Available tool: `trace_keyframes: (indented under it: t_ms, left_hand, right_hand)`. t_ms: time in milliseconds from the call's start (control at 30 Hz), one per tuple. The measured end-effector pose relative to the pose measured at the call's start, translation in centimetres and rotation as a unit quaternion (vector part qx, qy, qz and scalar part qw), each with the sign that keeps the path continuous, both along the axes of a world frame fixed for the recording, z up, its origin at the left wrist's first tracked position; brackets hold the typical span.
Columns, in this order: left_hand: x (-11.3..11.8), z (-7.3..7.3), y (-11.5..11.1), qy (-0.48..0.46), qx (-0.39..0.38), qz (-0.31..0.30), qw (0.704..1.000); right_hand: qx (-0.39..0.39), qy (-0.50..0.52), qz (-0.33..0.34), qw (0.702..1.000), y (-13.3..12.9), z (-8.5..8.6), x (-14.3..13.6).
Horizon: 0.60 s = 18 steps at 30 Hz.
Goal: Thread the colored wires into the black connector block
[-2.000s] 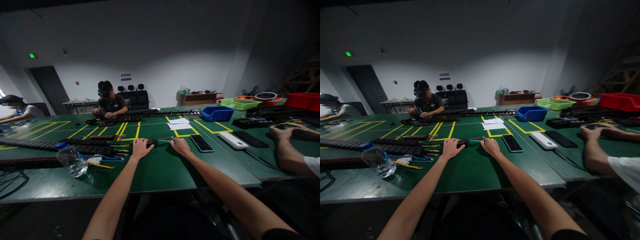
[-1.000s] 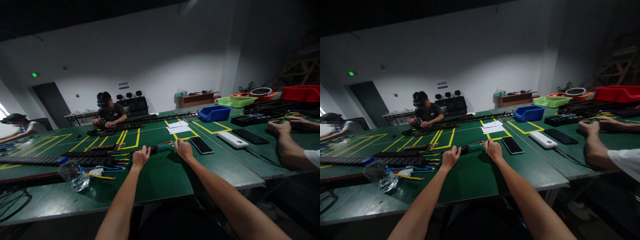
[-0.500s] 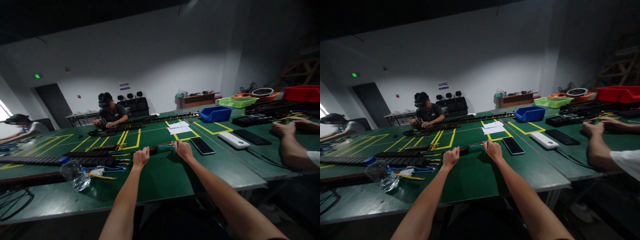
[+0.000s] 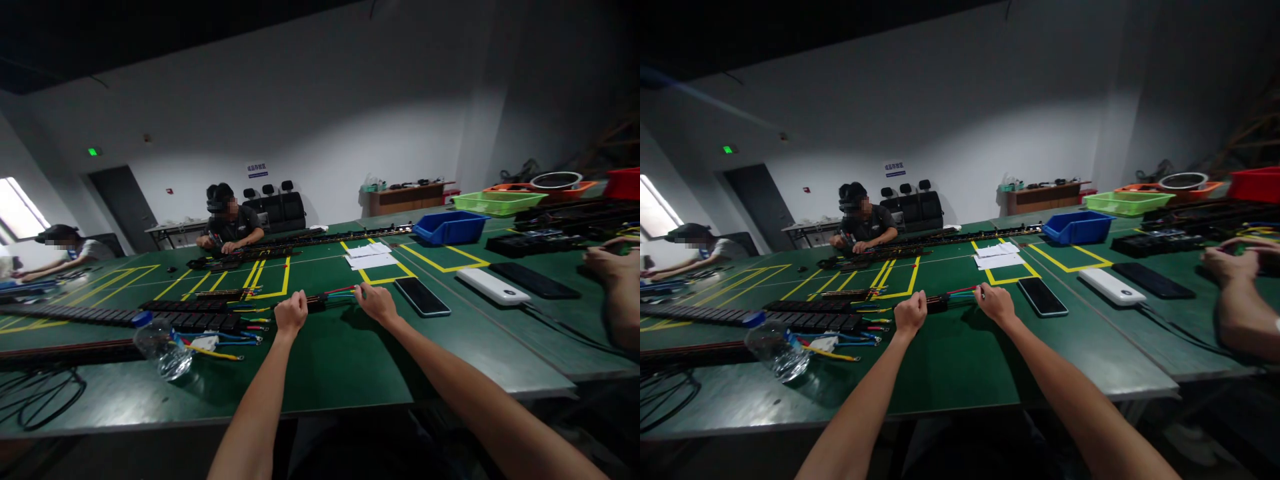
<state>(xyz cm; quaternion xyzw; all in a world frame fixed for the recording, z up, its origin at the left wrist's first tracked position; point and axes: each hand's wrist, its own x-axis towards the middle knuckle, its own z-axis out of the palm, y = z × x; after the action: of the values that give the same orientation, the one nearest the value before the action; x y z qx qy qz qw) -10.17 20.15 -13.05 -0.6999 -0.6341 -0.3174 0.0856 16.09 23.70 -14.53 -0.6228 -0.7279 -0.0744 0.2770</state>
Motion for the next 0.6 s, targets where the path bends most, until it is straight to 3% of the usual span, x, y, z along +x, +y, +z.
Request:
trace_keyframes:
  t_ms: [167,300,400,600]
  left_hand:
    - [0.1,0.3,-0.1,0.065,0.048,0.026,0.996]
    - [0.0,0.9,-0.3,0.073,0.059,0.019,0.995]
    - [-0.1,1.2,-0.2,0.078,0.047,0.004,0.996]
    - [-0.5,0.8,0.4,0.071,-0.053,-0.063,0.994]
  right_hand:
    - [0.002,0.011,-0.014,1.0,0.0,0.1,0.3]
    - [-0.038,0.052,-0.048,0.997,-0.3,0.7,0.6]
    - [-0.102,0.075,-0.074,0.989,-0.4,1.3,1.0]
    - [-0.179,0.102,-0.047,0.977,-0.3,2.1,1.1]
